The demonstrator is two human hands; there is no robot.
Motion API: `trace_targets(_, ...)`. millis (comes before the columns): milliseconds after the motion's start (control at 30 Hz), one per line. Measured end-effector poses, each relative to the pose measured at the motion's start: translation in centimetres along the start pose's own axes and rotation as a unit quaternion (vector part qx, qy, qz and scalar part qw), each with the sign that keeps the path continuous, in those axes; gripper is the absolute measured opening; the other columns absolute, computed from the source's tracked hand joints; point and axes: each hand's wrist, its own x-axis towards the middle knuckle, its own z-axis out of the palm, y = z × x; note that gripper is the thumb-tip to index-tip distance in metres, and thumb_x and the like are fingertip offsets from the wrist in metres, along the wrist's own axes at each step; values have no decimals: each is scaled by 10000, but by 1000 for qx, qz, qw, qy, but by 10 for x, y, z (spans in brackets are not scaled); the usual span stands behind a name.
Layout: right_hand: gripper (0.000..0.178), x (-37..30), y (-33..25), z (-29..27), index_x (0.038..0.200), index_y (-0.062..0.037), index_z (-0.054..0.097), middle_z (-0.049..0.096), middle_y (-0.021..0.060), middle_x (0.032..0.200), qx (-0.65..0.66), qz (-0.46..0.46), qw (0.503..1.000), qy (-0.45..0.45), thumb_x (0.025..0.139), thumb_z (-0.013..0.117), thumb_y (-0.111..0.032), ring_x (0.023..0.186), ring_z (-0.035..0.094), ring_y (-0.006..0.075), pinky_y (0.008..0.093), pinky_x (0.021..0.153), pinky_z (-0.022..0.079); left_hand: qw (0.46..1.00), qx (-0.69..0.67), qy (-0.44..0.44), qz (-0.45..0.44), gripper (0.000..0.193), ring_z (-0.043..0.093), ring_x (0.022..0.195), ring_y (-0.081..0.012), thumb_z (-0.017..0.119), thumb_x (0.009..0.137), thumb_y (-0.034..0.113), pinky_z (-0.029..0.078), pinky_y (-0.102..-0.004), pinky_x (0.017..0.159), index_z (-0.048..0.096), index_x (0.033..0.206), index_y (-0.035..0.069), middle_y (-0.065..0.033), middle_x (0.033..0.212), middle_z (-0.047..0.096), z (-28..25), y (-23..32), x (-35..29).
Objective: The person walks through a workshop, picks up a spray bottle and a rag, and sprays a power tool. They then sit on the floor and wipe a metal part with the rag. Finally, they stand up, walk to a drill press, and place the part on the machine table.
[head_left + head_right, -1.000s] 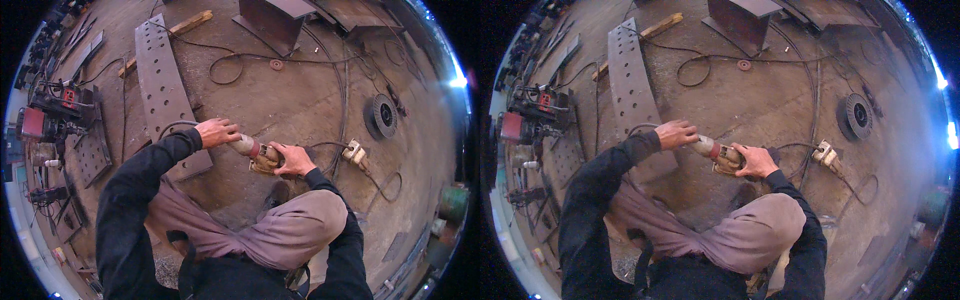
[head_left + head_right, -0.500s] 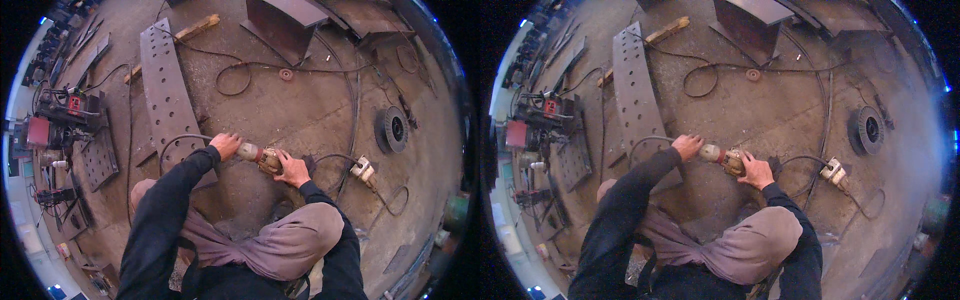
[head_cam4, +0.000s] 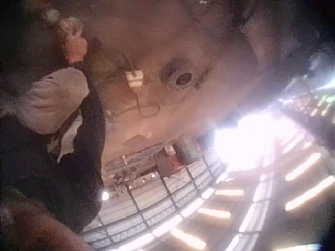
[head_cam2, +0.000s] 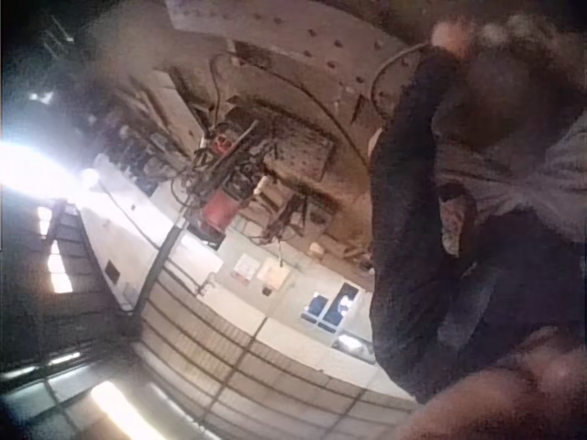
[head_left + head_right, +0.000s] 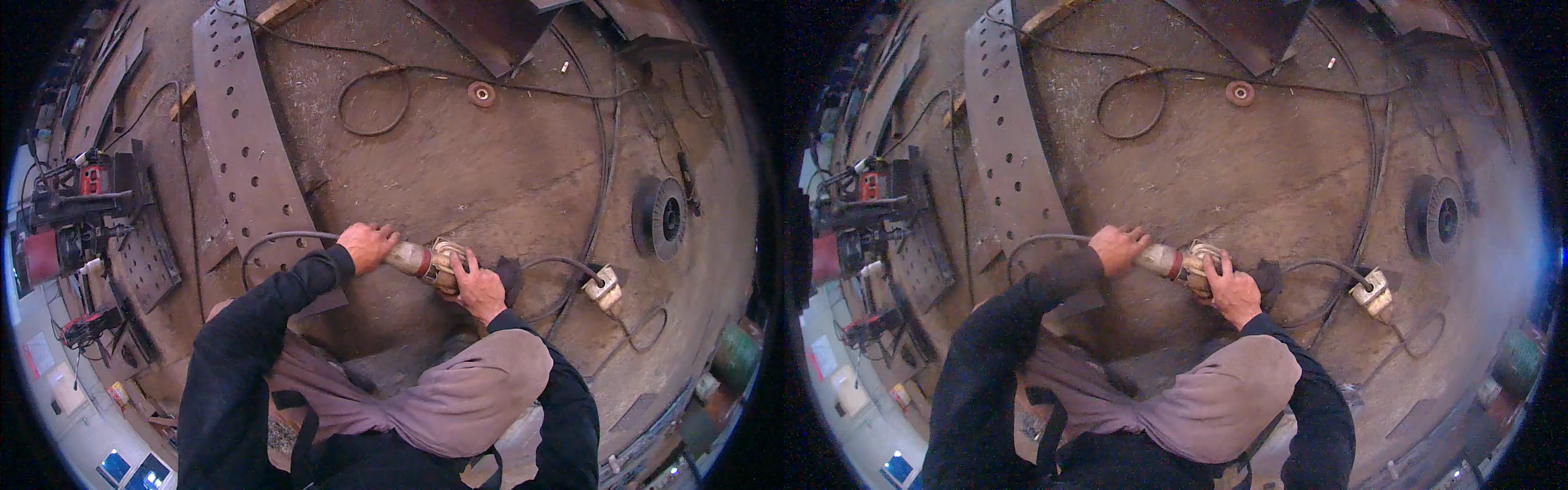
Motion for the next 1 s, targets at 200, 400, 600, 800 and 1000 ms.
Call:
trace_targets(200,966,2,8,16,1408,-157,444,500,217,1399,-22,15,1000,-11,604,871,-480,766,705,334,400,650,569,1000,8,-21,-18,394,678,938,-265,674,781,193,579,-422,659,577,1144,74,-99,1048,627,0,12,13)
trace_targets(400,1009,-2,-6,3,1406,-165,443,511,162,1382,-12,58,998,-19,564,889,-496,837,704,336,423,684,567,1000,6,14,-21,424,660,998,-291,664,823,235,571,-442,695,563,1201,72,-119,1119,622,14,14,9)
trace_targets(600,986,-8,-16,-1,1406,-161,448,528,114,1368,-34,63,997,1,589,872,-513,883,700,339,434,704,569,995,-19,94,-8,751,460,1303,-388,742,805,331,399,-505,1073,404,1430,87,-223,1387,465,-41,9,-54)
trace_targets(800,930,-15,-17,-6,1367,-149,483,546,159,1356,9,54,997,55,620,831,-580,960,681,375,466,756,561,881,-161,223,-385,758,410,1336,-437,687,842,270,358,-468,1125,334,1478,56,-271,1465,387,-12,-67,-262)
trace_targets(1000,932,-25,-41,2,1359,-137,485,582,123,1317,63,-50,994,73,613,832,-574,979,671,369,470,774,559,705,-422,280,-496,911,337,1416,-400,662,826,229,267,-426,1187,165,1557,12,-287,1539,304,233,-31,-415)
